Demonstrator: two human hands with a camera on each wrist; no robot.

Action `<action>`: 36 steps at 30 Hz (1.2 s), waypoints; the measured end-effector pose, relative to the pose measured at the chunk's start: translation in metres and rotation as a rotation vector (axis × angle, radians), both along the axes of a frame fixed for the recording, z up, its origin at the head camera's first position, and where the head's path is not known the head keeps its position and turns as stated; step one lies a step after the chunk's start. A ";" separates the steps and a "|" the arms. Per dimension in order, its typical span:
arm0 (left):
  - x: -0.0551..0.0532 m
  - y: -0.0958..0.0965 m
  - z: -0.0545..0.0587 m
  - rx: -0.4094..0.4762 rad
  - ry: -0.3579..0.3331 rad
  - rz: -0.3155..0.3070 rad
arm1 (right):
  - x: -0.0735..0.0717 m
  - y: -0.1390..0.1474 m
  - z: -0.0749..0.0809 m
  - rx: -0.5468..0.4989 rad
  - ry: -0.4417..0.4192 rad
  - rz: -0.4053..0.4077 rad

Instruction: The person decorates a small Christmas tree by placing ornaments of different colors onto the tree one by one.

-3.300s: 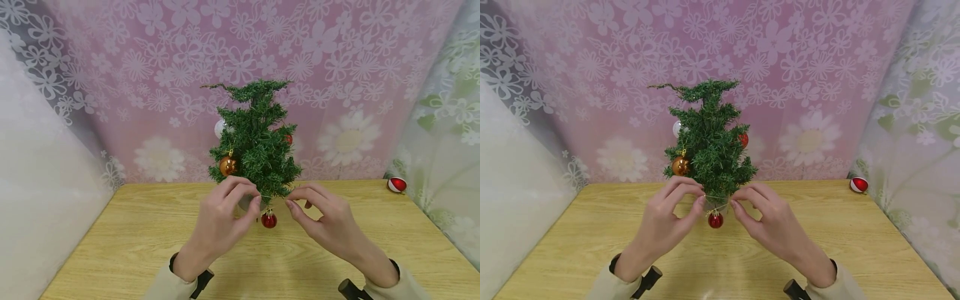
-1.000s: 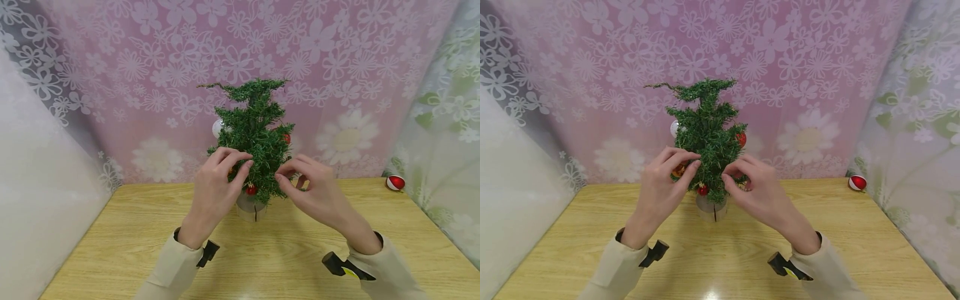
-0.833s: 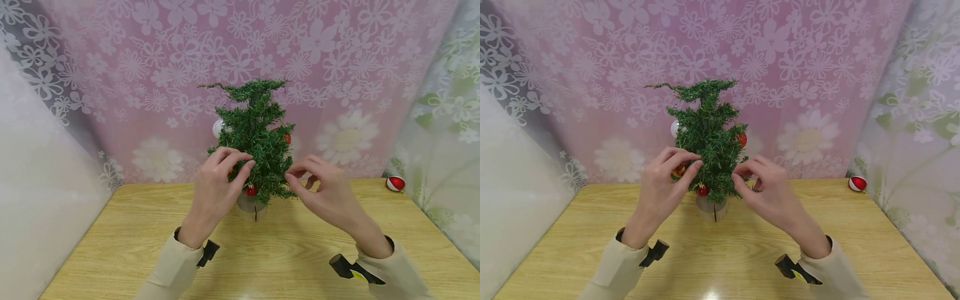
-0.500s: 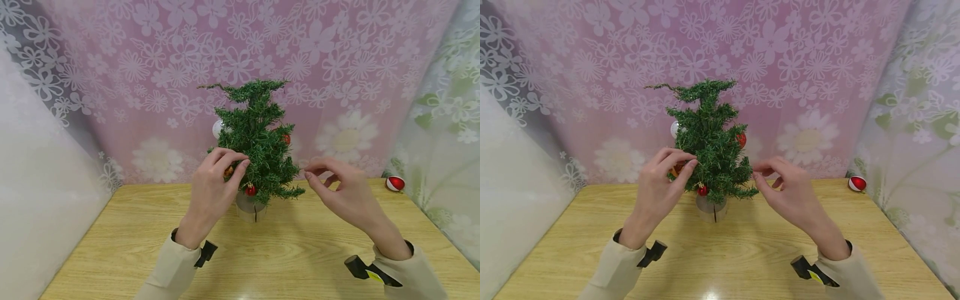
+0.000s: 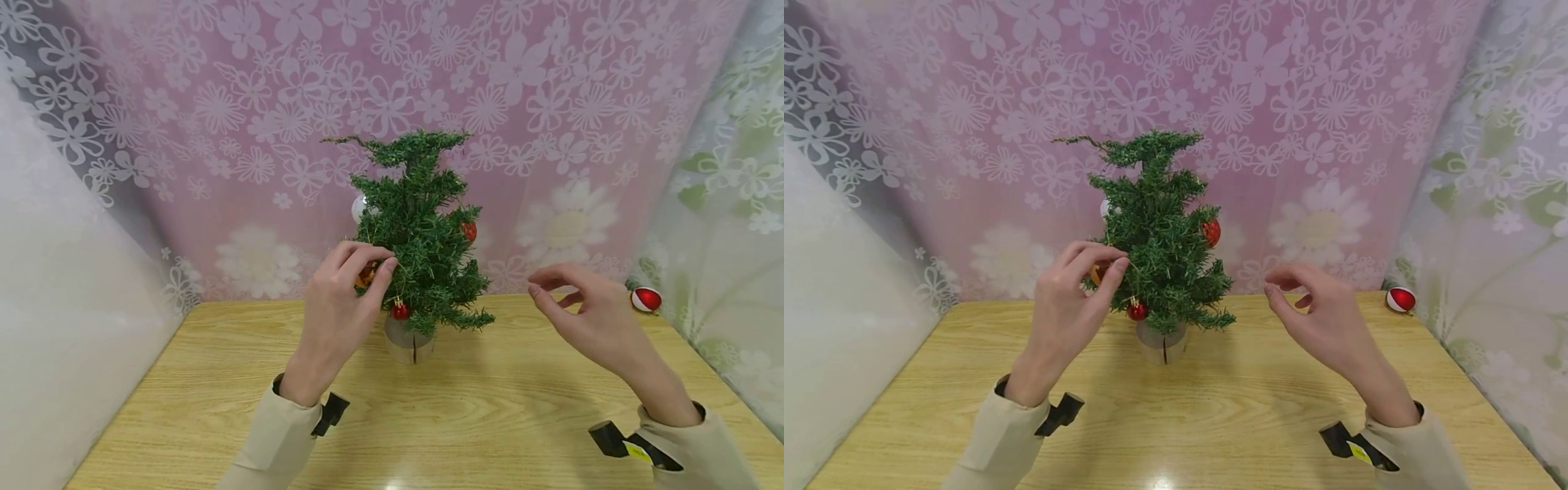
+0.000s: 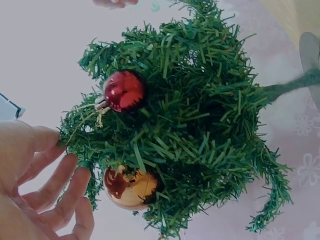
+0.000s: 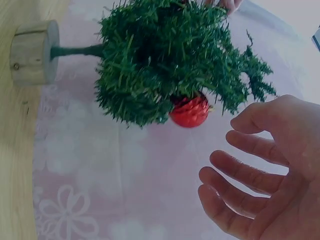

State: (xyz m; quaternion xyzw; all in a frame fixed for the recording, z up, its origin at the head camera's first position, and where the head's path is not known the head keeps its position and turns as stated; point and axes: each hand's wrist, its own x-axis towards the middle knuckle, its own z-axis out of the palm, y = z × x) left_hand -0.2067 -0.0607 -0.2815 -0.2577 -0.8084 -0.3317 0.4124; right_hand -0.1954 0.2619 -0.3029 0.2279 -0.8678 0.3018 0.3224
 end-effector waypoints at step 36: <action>-0.003 -0.014 -0.003 0.049 -0.108 0.040 | -0.065 0.083 -0.060 0.280 -0.167 -0.254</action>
